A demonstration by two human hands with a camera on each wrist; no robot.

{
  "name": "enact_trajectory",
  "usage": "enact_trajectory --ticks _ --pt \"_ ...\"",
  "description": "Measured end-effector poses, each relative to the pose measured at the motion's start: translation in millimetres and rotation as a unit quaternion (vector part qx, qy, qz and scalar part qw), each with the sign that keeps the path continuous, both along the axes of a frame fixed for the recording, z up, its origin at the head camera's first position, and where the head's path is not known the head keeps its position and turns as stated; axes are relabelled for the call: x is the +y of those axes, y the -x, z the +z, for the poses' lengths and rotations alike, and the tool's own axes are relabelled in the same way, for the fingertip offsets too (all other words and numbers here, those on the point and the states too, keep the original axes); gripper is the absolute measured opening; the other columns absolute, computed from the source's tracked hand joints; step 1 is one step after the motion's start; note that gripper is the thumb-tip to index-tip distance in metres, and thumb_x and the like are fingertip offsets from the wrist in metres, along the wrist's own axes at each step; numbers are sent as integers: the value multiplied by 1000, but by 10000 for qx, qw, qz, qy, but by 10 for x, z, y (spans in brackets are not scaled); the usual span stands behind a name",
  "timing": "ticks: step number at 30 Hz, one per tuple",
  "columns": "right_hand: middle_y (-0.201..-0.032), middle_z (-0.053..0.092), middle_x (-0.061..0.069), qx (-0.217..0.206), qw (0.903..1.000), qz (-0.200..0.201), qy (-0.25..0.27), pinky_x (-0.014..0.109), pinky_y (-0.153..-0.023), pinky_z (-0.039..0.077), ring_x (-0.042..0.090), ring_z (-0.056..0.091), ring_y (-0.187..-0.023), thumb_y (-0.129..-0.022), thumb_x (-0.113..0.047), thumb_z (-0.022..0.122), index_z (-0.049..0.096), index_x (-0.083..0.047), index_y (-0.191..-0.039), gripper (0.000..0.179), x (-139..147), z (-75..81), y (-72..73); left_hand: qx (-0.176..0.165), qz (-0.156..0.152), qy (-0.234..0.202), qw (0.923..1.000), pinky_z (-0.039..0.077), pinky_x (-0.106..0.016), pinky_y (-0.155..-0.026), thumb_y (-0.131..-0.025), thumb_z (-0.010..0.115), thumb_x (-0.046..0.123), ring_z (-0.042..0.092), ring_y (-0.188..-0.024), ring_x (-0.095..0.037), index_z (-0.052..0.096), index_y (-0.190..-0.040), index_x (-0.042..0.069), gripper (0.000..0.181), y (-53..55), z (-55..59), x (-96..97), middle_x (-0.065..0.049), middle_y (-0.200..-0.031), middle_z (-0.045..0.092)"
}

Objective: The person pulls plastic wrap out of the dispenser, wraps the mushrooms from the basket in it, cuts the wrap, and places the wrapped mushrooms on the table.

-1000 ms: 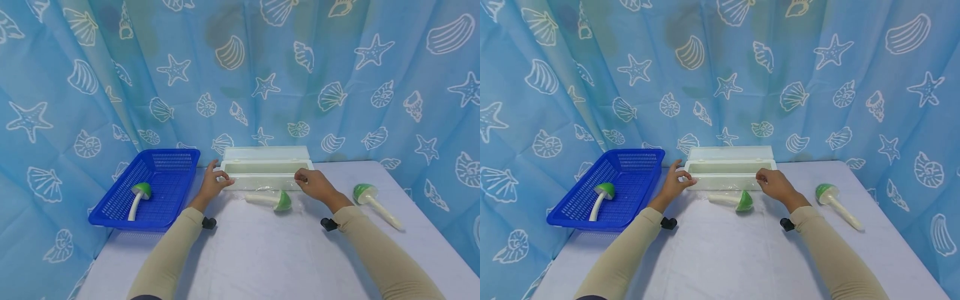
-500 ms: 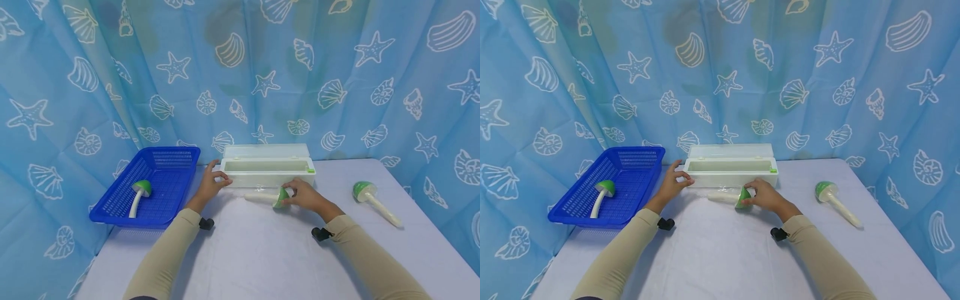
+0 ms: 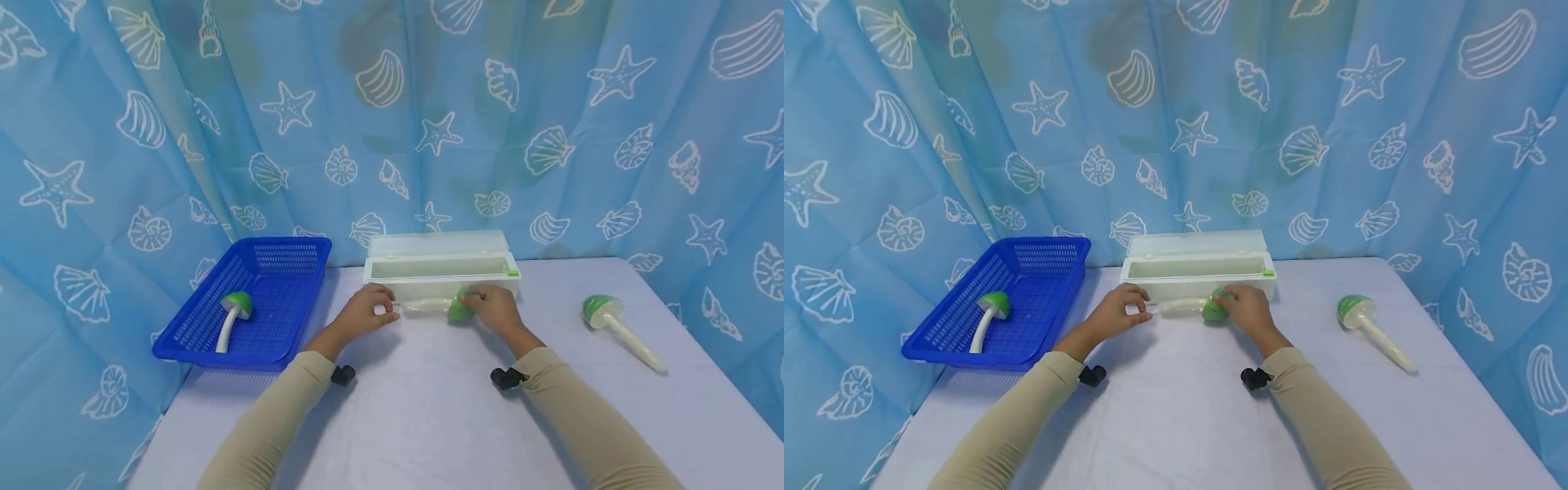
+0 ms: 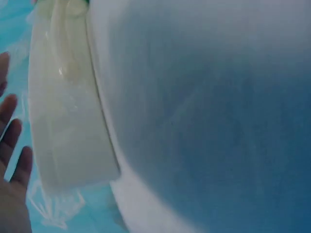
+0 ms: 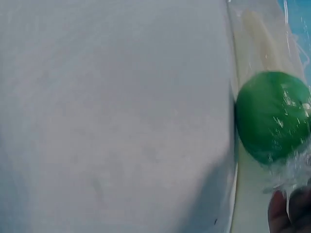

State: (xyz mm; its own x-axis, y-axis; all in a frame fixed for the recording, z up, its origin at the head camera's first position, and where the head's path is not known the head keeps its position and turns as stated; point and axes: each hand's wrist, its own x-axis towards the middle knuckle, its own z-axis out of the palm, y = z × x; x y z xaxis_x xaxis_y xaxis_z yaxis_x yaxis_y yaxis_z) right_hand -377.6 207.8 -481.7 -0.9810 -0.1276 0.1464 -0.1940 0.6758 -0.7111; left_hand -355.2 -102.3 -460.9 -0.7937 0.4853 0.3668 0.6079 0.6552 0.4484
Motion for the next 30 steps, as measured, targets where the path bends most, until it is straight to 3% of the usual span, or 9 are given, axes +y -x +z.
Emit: enact_trajectory --ticks 4,8,12,14,16,19,23,26,30 --pt "-125 61 21 386 9973 -132 -614 53 -96 42 41 53 -118 -94 -37 63 64 1 -124 49 -50 47 -61 -118 -533 1299 9900 35 -38 -105 -81 79 24 44 -127 -25 61 -67 25 23 -11 -19 187 -7 -132 55" --pt "-125 60 22 491 9931 -75 -1063 54 -96 42 41 54 -118 -98 -35 58 60 3 -127 48 -120 59 -108 -650 -834 1937 9753 29 -36 -110 -82 77 27 33 -138 -29 63 -70 25 18 12 -90 336 -14 -151 36" --pt "-120 63 21 650 9845 49 -1627 52 -94 44 39 57 -113 -100 -34 55 62 3 -126 46 -192 75 -152 -1171 -784 2044 9687 33 -35 -108 -93 65 37 39 -135 -29 73 -87 19 21 20 -137 429 -17 -152 34" --pt "-105 69 17 808 9766 59 -1992 49 -86 48 35 62 -100 -100 -34 55 69 -1 -115 39 -222 102 -177 -1354 -602 1871 9711 39 -36 -102 -100 53 37 51 -124 -25 71 -103 16 28 18 -137 463 -14 -142 48" --pt "-85 68 10 1018 9682 23 -2284 45 -76 50 29 63 -84 -99 -33 57 72 -5 -99 31 -242 137 -197 -1353 -367 1661 9761 46 -38 -93 -104 46 30 60 -108 -23 63 -121 17 28 16 -128 503 -12 -125 60" --pt "-68 56 3 1360 9581 -92 -2518 42 -66 49 23 56 -69 -97 -28 62 67 -7 -80 27 -266 180 -223 -940 -86 1571 9831 50 -38 -80 -100 53 15 64 -91 -21 46 -137 19 38 47 -139 572 -8 -105 66" --pt "-75 59 4 1176 9743 -236 -1909 41 -64 49 21 57 -70 -94 -22 66 65 -4 -84 21 -303 190 -254 -428 388 1913 9798 50 -37 -86 -90 67 10 63 -103 -23 38 -146 14 64 105 -185 664 -10 -118 65" --pt "-84 63 8 370 9966 -369 -642 37 -61 50 20 61 -70 -92 -21 68 64 -3 -93 19 -299 160 -277 -347 639 2039 9763 50 -35 -86 -89 66 11 64 -101 -21 54 -134 9 46 146 -199 733 -7 -111 67" --pt "-100 63 13 -463 9927 -510 991 32 -60 51 17 66 -67 -90 -19 71 64 -2 -100 20 -215 62 -303 -357 671 1962 9776 51 -34 -76 -90 65 13 63 -84 -17 68 -111 10 21 139 -170 799 -1 -93 68"
